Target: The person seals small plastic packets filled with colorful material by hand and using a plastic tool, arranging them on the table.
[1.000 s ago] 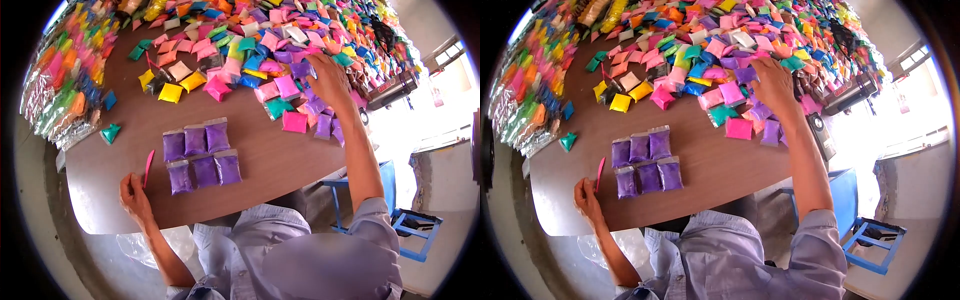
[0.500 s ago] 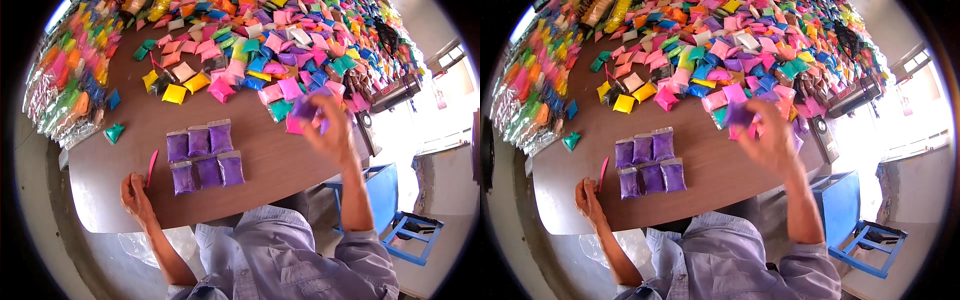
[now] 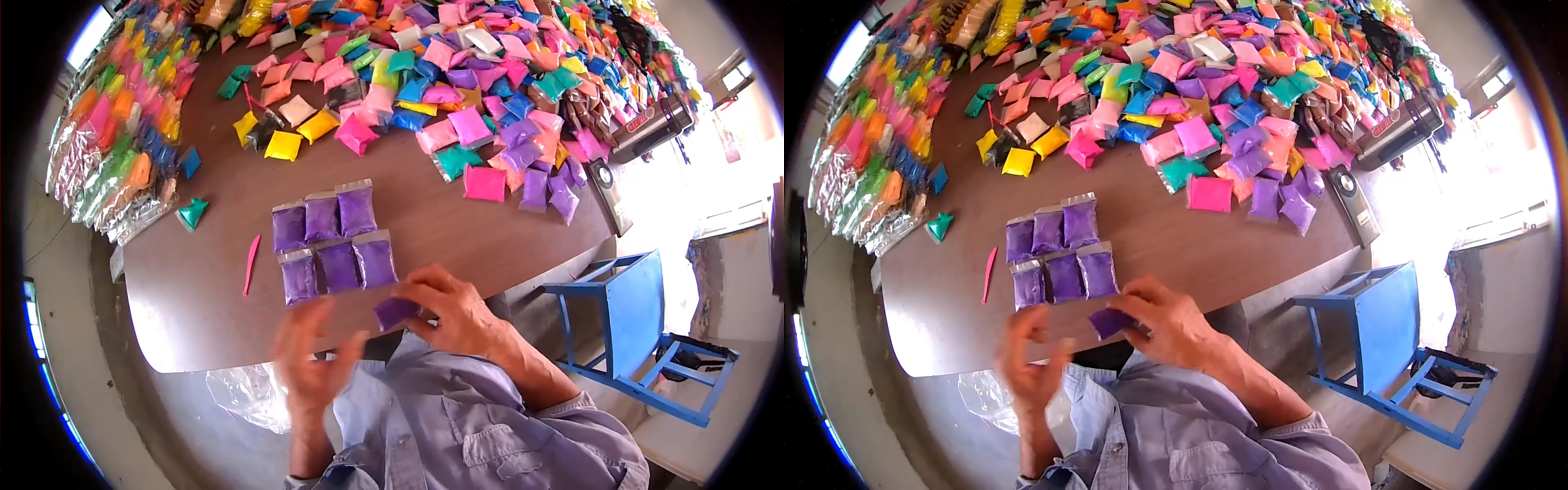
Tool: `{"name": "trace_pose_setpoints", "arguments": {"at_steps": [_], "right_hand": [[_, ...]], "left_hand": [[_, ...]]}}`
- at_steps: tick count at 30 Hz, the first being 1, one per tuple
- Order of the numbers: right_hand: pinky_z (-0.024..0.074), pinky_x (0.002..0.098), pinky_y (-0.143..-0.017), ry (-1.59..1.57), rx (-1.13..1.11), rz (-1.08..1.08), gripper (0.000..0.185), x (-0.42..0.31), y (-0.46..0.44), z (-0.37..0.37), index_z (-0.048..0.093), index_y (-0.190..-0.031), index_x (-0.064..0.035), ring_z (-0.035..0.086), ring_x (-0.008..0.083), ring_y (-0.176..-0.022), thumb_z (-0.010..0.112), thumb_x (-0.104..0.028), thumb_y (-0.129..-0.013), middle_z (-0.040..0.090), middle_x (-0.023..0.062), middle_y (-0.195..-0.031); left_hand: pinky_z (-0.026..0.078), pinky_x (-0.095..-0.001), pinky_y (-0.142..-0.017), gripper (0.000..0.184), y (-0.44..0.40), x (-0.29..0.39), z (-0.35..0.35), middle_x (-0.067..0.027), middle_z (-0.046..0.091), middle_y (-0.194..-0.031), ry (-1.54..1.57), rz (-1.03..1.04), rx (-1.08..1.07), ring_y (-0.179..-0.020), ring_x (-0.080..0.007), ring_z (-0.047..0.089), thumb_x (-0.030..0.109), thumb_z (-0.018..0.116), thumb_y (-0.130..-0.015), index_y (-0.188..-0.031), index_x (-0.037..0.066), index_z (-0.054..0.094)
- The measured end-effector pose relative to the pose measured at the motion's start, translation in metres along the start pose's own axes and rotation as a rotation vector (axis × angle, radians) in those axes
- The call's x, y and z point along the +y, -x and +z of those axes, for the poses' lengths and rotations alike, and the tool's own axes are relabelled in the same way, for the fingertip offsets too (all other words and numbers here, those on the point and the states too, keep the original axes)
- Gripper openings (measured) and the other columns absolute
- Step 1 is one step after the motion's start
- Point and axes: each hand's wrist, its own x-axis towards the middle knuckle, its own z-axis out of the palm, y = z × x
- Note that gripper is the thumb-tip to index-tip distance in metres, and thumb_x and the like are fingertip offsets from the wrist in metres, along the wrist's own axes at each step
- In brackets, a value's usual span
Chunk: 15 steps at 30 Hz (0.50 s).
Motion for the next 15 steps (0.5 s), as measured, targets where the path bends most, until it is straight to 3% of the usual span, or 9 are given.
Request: {"name": "trace_pose_setpoints", "arguments": {"at_steps": [1, 4, 7, 9, 10, 12, 13, 14, 15], "right_hand": [[0.0584, 0.0423, -0.073, 0.017, -0.039, -0.073, 0.040, 0.000, 0.000, 0.003, 0.068, -0.111, -0.0081, 0.067, 0.0347, -0.092, 0.079, 0.000, -0.073, 0.061, 0.0133, -0.112], [0.0585, 0.0421, -0.075, 0.036, -0.086, -0.184, 0.042, 0.000, 0.003, 0.007, 0.069, -0.110, -0.0091, 0.066, 0.0346, -0.095, 0.079, 0.003, -0.071, 0.059, 0.0131, -0.108], [0.0581, 0.0400, -0.076, 0.022, -0.048, -0.210, 0.051, 0.000, 0.009, 0.006, 0.064, -0.120, -0.0081, 0.065, 0.0340, -0.096, 0.078, 0.004, -0.073, 0.059, 0.0137, -0.115], [0.0572, 0.0342, -0.076, -0.258, -0.083, -0.004, 0.057, -0.004, 0.010, 0.001, 0.056, -0.132, -0.0043, 0.067, 0.0255, -0.095, 0.077, 0.003, -0.079, 0.059, 0.0120, -0.124], [0.0572, 0.0342, -0.076, -0.263, -0.082, 0.000, 0.057, -0.002, 0.011, 0.002, 0.056, -0.132, -0.0043, 0.067, 0.0255, -0.095, 0.077, 0.003, -0.079, 0.059, 0.0120, -0.124], [0.0550, 0.0285, -0.077, -0.675, -0.038, 0.326, 0.058, 0.004, 0.015, 0.006, 0.049, -0.139, -0.0008, 0.065, 0.0156, -0.094, 0.076, -0.001, -0.087, 0.058, 0.0102, -0.128], [0.0533, 0.0257, -0.077, -0.800, 0.020, 0.328, 0.046, 0.005, 0.014, 0.010, 0.054, -0.133, 0.0009, 0.063, 0.0097, -0.091, 0.074, -0.007, -0.093, 0.063, 0.0058, -0.116], [0.0533, 0.0257, -0.077, -0.804, 0.023, 0.324, 0.046, 0.005, 0.013, 0.009, 0.054, -0.133, 0.0009, 0.063, 0.0097, -0.091, 0.074, -0.007, -0.093, 0.063, 0.0058, -0.116], [0.0496, 0.0239, -0.071, -0.796, -0.013, 0.382, 0.038, 0.004, 0.012, 0.006, 0.058, -0.127, 0.0013, 0.059, 0.0069, -0.086, 0.073, -0.006, -0.093, 0.063, 0.0033, -0.105]], "left_hand": [[0.057, -0.0367, -0.073, 0.049, -0.002, 0.012, 0.012, -0.0145, 0.071, -0.110, 0.000, -0.047, -0.095, -0.094, -0.0284, 0.070, 0.014, 0.089, -0.072, -0.115, 0.003, 0.069], [0.058, -0.0325, -0.069, 0.033, 0.009, 0.018, 0.042, -0.0134, 0.074, -0.098, 0.235, -0.320, -0.170, -0.080, -0.0199, 0.071, 0.007, 0.082, -0.081, -0.111, 0.000, 0.069], [0.055, -0.0280, -0.067, 0.023, 0.015, 0.013, 0.051, -0.0102, 0.074, -0.089, 0.303, -0.335, -0.124, -0.072, -0.0141, 0.067, 0.003, 0.077, -0.086, -0.107, -0.001, 0.071], [0.054, -0.0260, -0.066, 0.021, 0.022, 0.005, 0.054, -0.0086, 0.073, -0.088, 0.307, -0.337, -0.078, -0.072, -0.0121, 0.065, 0.003, 0.077, -0.087, -0.106, -0.001, 0.071], [0.052, -0.0240, -0.066, 0.019, 0.026, 0.004, 0.053, -0.0070, 0.073, -0.088, 0.311, -0.340, -0.029, -0.072, -0.0101, 0.063, 0.003, 0.076, -0.088, -0.105, -0.001, 0.071], [0.052, -0.0233, -0.066, 0.019, 0.027, 0.008, 0.052, -0.0068, 0.072, -0.089, 0.355, -0.392, 0.028, -0.073, -0.0095, 0.062, 0.004, 0.075, -0.089, -0.106, -0.001, 0.071], [0.051, -0.0226, -0.067, 0.019, 0.027, 0.011, 0.053, -0.0066, 0.072, -0.090, 0.404, -0.435, 0.092, -0.074, -0.0089, 0.061, 0.005, 0.075, -0.090, -0.107, -0.001, 0.071], [0.051, -0.0226, -0.067, 0.019, 0.028, 0.012, 0.055, -0.0066, 0.072, -0.090, 0.400, -0.430, 0.091, -0.074, -0.0089, 0.061, 0.005, 0.075, -0.090, -0.107, -0.001, 0.071], [0.051, -0.0231, -0.069, 0.021, 0.029, 0.012, 0.059, -0.0069, 0.071, -0.092, 0.399, -0.425, 0.084, -0.077, -0.0093, 0.062, 0.006, 0.075, -0.090, -0.109, -0.002, 0.070]]}}
